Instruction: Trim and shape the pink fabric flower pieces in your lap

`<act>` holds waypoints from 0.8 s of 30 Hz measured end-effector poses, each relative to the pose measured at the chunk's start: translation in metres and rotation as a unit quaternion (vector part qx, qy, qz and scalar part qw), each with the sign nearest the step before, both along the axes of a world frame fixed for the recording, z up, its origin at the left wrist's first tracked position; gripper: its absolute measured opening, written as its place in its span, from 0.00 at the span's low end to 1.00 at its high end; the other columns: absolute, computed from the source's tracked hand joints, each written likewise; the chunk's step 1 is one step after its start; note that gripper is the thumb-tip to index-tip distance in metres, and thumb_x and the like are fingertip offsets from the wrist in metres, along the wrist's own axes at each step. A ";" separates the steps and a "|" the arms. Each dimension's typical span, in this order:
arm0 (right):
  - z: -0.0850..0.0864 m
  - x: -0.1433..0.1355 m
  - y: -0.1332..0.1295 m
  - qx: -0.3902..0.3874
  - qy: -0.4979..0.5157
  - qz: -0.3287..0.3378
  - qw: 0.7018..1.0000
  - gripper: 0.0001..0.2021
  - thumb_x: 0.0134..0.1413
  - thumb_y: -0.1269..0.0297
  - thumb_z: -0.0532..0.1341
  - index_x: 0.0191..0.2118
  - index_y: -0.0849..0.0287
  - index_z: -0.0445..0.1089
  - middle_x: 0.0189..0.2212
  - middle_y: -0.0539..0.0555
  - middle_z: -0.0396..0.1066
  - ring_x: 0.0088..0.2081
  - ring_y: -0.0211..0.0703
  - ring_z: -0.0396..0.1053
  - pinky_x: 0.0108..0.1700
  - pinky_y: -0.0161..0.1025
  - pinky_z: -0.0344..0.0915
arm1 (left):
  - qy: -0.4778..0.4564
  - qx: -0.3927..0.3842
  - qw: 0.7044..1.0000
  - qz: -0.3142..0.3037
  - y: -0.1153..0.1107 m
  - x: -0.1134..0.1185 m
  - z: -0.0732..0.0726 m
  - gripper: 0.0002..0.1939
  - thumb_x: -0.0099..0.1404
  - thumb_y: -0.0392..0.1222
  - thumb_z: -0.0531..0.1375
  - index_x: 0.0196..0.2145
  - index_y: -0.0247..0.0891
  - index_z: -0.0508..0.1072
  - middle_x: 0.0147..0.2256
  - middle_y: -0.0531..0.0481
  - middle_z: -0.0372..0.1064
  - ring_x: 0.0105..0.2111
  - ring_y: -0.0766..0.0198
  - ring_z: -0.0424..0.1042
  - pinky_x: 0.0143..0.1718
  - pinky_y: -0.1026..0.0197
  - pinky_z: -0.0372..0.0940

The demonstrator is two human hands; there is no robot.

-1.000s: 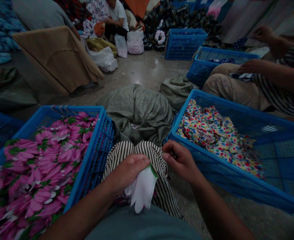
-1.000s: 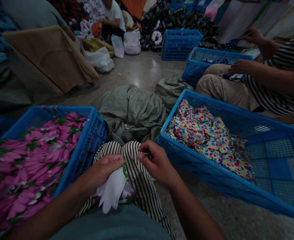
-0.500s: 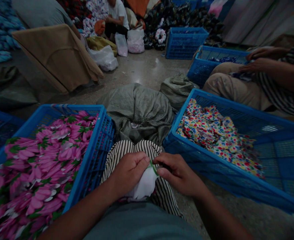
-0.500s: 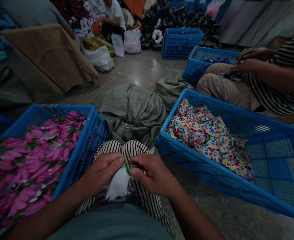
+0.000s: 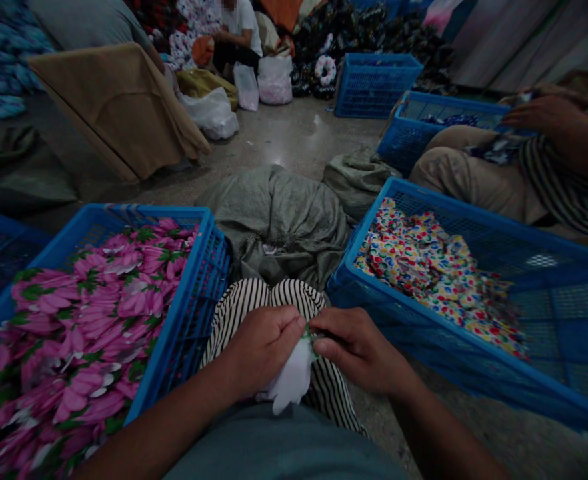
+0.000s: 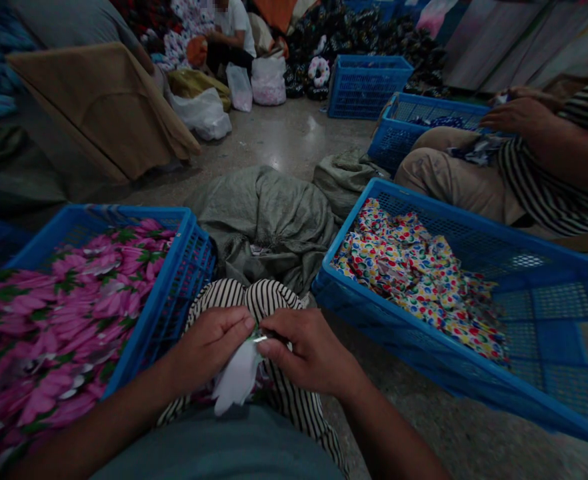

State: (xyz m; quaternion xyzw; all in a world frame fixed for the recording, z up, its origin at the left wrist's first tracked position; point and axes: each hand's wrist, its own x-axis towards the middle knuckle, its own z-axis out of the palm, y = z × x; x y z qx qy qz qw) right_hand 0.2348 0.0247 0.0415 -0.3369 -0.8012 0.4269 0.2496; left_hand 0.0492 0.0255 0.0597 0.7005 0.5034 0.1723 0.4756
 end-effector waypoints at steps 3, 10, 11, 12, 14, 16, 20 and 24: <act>-0.001 -0.001 0.000 0.001 -0.005 0.000 1.000 0.11 0.58 0.61 0.51 0.33 0.61 0.66 0.24 0.50 0.62 0.27 0.37 0.61 0.30 0.33 0.52 | -0.003 -0.003 1.000 -0.006 0.000 0.000 0.000 0.17 0.65 0.45 0.45 0.19 0.38 0.57 0.20 0.57 0.54 0.23 0.68 0.56 0.24 0.65 0.48; -0.004 0.001 -0.001 0.004 0.016 -0.033 0.999 0.11 0.58 0.63 0.52 0.28 0.61 0.67 0.21 0.49 0.61 0.24 0.35 0.59 0.29 0.34 0.52 | -0.075 -0.070 0.994 0.022 0.000 0.001 -0.001 0.18 0.64 0.46 0.47 0.19 0.38 0.57 0.19 0.57 0.52 0.22 0.69 0.54 0.23 0.65 0.48; -0.006 0.002 -0.001 -0.007 0.047 -0.060 0.997 0.11 0.57 0.62 0.52 0.29 0.61 0.68 0.22 0.49 0.62 0.25 0.36 0.60 0.29 0.34 0.52 | -0.096 -0.086 0.991 0.037 0.000 0.000 -0.002 0.18 0.63 0.47 0.47 0.19 0.38 0.57 0.19 0.57 0.52 0.21 0.69 0.54 0.22 0.66 0.48; -0.010 0.002 -0.001 -0.029 0.091 -0.100 0.990 0.11 0.57 0.61 0.53 0.30 0.60 0.68 0.22 0.50 0.62 0.25 0.36 0.59 0.27 0.33 0.53 | -0.118 -0.102 0.986 0.055 0.000 0.000 -0.004 0.18 0.63 0.47 0.48 0.19 0.38 0.58 0.19 0.57 0.51 0.21 0.69 0.53 0.22 0.66 0.48; -0.020 0.000 -0.002 -0.114 0.209 -0.196 0.951 0.14 0.57 0.56 0.51 0.32 0.60 0.68 0.20 0.48 0.59 0.21 0.34 0.55 0.22 0.32 0.50 | -0.167 -0.135 0.972 0.100 0.001 0.000 -0.009 0.17 0.62 0.48 0.50 0.19 0.37 0.59 0.19 0.57 0.51 0.20 0.70 0.52 0.21 0.67 0.48; -0.033 -0.005 -0.006 -0.225 0.314 -0.249 0.888 0.18 0.56 0.50 0.49 0.35 0.60 0.66 0.17 0.45 0.53 0.17 0.32 0.46 0.18 0.31 0.43 | -0.221 -0.176 0.948 0.148 0.000 0.000 -0.016 0.16 0.60 0.49 0.53 0.20 0.37 0.60 0.19 0.58 0.52 0.20 0.71 0.53 0.20 0.68 0.48; -0.051 -0.018 -0.016 -0.303 0.354 -0.225 0.856 0.19 0.52 0.47 0.53 0.39 0.59 0.64 0.19 0.44 0.51 0.17 0.30 0.42 0.17 0.30 0.40 | -0.317 -0.253 0.887 0.223 0.000 0.003 -0.028 0.12 0.57 0.48 0.57 0.25 0.37 0.65 0.19 0.58 0.56 0.19 0.72 0.56 0.20 0.69 0.50; -0.050 -0.021 -0.019 -0.165 0.284 -0.262 0.907 0.12 0.50 0.58 0.58 0.39 0.57 0.64 0.22 0.45 0.53 0.22 0.34 0.51 0.24 0.31 0.50 | -0.361 -0.257 0.857 0.262 0.001 0.007 -0.029 0.10 0.56 0.46 0.58 0.26 0.37 0.65 0.18 0.58 0.58 0.16 0.73 0.56 0.18 0.70 0.50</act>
